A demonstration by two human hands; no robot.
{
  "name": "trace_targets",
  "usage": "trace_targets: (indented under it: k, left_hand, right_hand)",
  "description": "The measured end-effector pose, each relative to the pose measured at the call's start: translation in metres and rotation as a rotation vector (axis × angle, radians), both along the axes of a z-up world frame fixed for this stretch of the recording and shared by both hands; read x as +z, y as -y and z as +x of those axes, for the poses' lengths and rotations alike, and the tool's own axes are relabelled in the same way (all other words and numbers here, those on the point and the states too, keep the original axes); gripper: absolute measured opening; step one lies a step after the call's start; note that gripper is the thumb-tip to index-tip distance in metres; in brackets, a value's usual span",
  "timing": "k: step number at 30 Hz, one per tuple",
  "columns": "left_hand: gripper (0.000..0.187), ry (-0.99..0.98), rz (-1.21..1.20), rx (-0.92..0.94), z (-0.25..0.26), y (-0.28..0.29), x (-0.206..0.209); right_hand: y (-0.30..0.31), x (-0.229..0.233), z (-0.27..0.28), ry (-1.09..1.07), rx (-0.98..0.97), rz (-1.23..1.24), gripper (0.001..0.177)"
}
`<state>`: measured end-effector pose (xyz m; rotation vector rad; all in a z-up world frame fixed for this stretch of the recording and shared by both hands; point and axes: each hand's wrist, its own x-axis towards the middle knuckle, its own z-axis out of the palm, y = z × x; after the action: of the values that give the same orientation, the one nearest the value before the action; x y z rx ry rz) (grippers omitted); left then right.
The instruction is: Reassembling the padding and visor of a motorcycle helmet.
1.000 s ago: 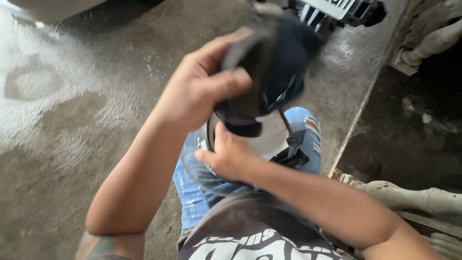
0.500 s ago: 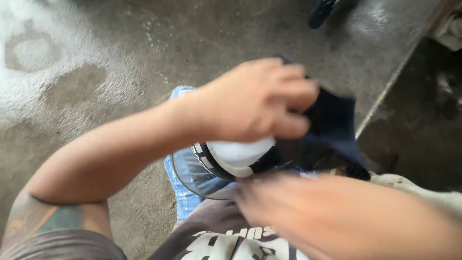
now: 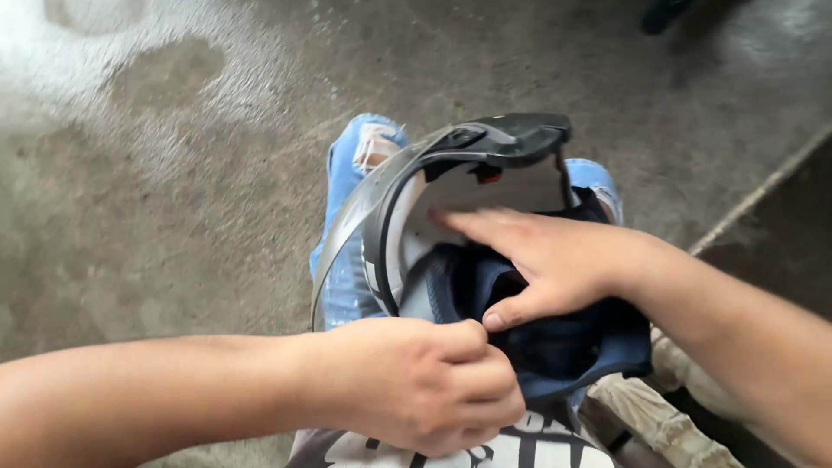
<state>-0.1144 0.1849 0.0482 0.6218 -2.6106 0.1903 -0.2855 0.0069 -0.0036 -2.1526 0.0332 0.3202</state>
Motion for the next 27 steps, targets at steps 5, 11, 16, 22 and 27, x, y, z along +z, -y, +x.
trace_targets:
  k: [5,11,16,22,27]
  left_hand:
    - [0.021,0.179,0.172,0.349,-0.002,-0.012,0.000]
    - [0.051,0.588,0.540,0.565,0.010,-0.011,-0.005]
    - [0.051,0.414,0.320,0.687,0.019,-0.014,-0.011]
    - [0.055,0.482,0.279,0.675,0.024,-0.007,-0.007]
    - [0.028,0.480,0.515,0.545,0.030,0.000,0.000]
  right_hand:
    - [-0.009,-0.024,0.019,-0.094,0.128,-0.044,0.105]
    - [-0.020,-0.070,0.005,-0.371,0.170,-0.100,0.084]
    - [-0.008,-0.022,-0.013,-0.072,0.089,-0.109,0.099]
    - [0.013,0.022,-0.060,-0.092,-0.088,-0.100,0.086]
    - [0.060,0.031,-0.136,0.042,-0.337,0.270,0.070]
